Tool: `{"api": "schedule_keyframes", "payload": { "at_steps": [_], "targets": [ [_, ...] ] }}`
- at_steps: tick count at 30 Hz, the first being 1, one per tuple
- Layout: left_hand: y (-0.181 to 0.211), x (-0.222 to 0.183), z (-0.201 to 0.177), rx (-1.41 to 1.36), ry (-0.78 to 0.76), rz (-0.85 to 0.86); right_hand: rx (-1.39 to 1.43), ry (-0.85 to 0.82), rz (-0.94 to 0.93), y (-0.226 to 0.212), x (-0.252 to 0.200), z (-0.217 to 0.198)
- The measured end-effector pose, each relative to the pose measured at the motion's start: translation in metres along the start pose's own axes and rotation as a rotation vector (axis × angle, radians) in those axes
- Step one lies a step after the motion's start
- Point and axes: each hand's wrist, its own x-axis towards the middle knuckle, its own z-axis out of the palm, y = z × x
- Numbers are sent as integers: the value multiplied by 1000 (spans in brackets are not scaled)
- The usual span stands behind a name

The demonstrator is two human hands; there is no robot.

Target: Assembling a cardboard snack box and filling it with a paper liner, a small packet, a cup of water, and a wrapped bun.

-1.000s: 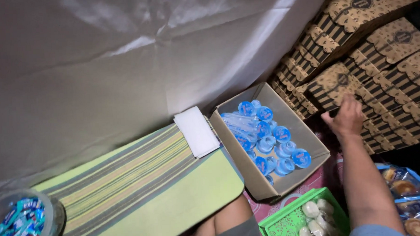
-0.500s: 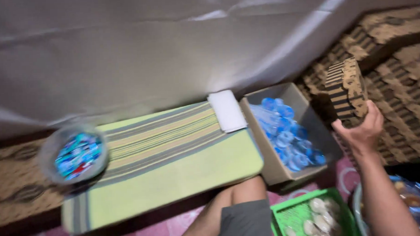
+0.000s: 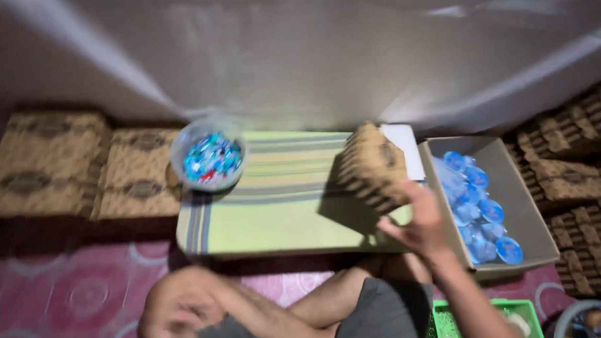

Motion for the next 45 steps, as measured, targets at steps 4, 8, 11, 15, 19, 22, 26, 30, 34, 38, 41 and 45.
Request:
{"api": "schedule_keyframes", "payload": {
  "at_steps": [4, 8, 11, 15, 19, 22, 26, 30, 34, 38, 41, 45],
  "targets": [
    [-6, 9, 58, 187, -74, 20, -173, -170, -245, -40, -15, 58],
    [31, 24, 86, 449, -350, -169, 17, -560, 35, -82, -9, 50],
    [26, 34, 104, 506, -464, -248, 172, -346, 259, -64, -14, 50],
    [33, 71, 172, 490, -442, -289, 334, -478, 673, -46, -18, 56],
    [57, 101, 248, 727, -543, -147, 647, -475, 829, -44, -13, 65],
    [50, 105, 284, 797, -630, -77, 752, -415, 893, -36, -14, 70],
    [-16, 103, 296, 750, -393, 181, 842, -482, 935, -25, -18, 67],
    [-8, 102, 291, 565, -337, 9, 876, -476, 881, -39, -21, 58],
    [6, 52, 303, 589, -228, -93, 655, -571, 635, -71, -14, 40],
    [41, -1, 284, 309, -406, 145, 541, -377, 566, -30, -30, 49],
    [22, 4, 270, 220, -526, 150, 575, -238, 624, -25, -23, 33],
    [-4, 51, 256, 408, -349, 62, 331, -352, 306, -40, -39, 46]
  ]
}}
